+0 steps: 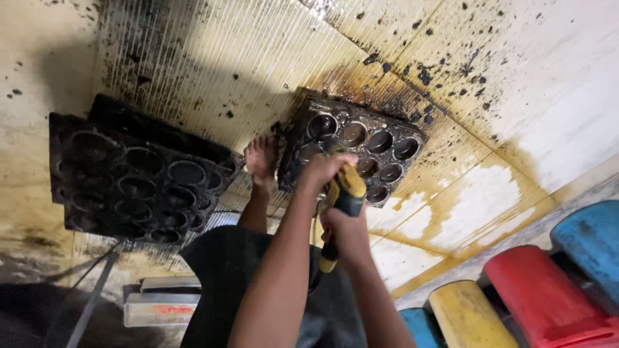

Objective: The person uses a yellow power drill to clean the inside of multiple circular cavities in a metal mold. They systematically move the drill from one cavity to the next, removing dark residue from the surfaces.

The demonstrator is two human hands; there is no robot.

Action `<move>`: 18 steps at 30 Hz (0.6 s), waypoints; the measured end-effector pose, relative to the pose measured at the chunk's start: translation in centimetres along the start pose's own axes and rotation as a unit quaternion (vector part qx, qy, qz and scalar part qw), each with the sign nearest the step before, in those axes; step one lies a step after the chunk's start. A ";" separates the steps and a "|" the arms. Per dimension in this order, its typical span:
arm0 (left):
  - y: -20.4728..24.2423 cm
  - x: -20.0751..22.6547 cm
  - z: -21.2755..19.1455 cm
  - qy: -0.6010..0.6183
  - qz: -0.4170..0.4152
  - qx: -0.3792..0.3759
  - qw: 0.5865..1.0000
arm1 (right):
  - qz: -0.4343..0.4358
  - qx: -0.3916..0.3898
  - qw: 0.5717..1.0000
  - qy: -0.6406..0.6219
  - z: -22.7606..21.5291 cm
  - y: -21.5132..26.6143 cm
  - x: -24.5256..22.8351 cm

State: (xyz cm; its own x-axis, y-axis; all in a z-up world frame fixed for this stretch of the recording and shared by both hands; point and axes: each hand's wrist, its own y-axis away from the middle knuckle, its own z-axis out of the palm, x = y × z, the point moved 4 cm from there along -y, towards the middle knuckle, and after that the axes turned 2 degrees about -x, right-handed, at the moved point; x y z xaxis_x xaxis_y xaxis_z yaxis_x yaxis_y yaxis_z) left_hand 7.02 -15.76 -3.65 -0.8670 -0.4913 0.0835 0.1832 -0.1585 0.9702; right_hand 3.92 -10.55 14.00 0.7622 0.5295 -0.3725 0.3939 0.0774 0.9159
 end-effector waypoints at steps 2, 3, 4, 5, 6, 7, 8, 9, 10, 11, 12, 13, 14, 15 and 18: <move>1.0 -1.0 0.3 -0.008 -0.017 0.021 1.000 | 0.042 -0.076 0.996 -0.022 -1.3 -0.3 0.3; 1.2 -0.9 0.2 0.038 0.040 0.022 0.998 | 0.033 -0.036 0.999 -0.024 -1.6 -0.1 0.8; 1.1 -0.5 0.1 0.085 0.095 0.022 0.992 | 0.024 0.004 0.999 -0.028 -1.6 0.6 1.6; 0.5 0.0 0.6 0.058 0.070 0.014 0.996 | 0.016 0.040 0.999 -0.027 -2.0 0.6 1.9; -0.1 0.8 1.0 0.030 0.044 0.007 0.999 | 0.028 0.023 0.999 -0.037 -2.3 -0.3 2.1; 0.5 0.2 1.3 0.012 0.003 0.008 1.000 | 0.056 -0.003 0.998 -0.040 -2.6 -0.6 2.6; 1.5 0.0 1.4 0.021 -0.005 0.028 0.999 | 0.084 -0.028 0.995 -0.044 -3.1 -0.5 3.3; 2.7 0.0 1.1 0.022 -0.011 0.048 0.999 | 0.079 -0.047 0.996 -0.011 -4.0 0.0 3.6; 4.1 0.0 0.8 0.022 -0.018 0.069 0.997 | 0.074 -0.065 0.995 0.021 -5.3 0.9 3.4; 5.7 0.5 0.7 0.036 0.006 0.077 0.996 | 0.051 -0.080 0.994 0.051 -5.7 0.8 2.9; 7.9 0.1 1.1 0.050 0.030 0.085 0.995 | 0.032 -0.085 0.994 0.059 -5.8 1.6 2.7; 10.1 -0.3 1.5 0.070 0.048 0.094 0.992 | 0.020 -0.093 0.993 0.073 -6.6 3.6 2.3; 11.6 -0.2 1.2 0.073 0.073 0.116 0.988 | 0.007 -0.100 0.991 0.087 -7.1 5.2 2.1; 13.7 -1.3 1.6 0.083 0.083 0.136 0.984 | 0.026 -0.147 0.988 0.032 -7.4 7.2 2.3; 19.3 -5.0 3.4 0.135 0.113 0.161 0.971 | 0.042 -0.255 0.966 0.006 -8.7 12.2 3.0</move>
State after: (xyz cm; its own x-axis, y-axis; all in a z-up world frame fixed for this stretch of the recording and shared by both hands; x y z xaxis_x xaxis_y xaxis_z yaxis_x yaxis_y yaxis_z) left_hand 13.27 -13.45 15.48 -0.6609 -0.6953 0.2823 0.1636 0.2337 0.9584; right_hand 6.59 -0.65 25.37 0.7730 0.5615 -0.2952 0.0242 0.4389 0.8982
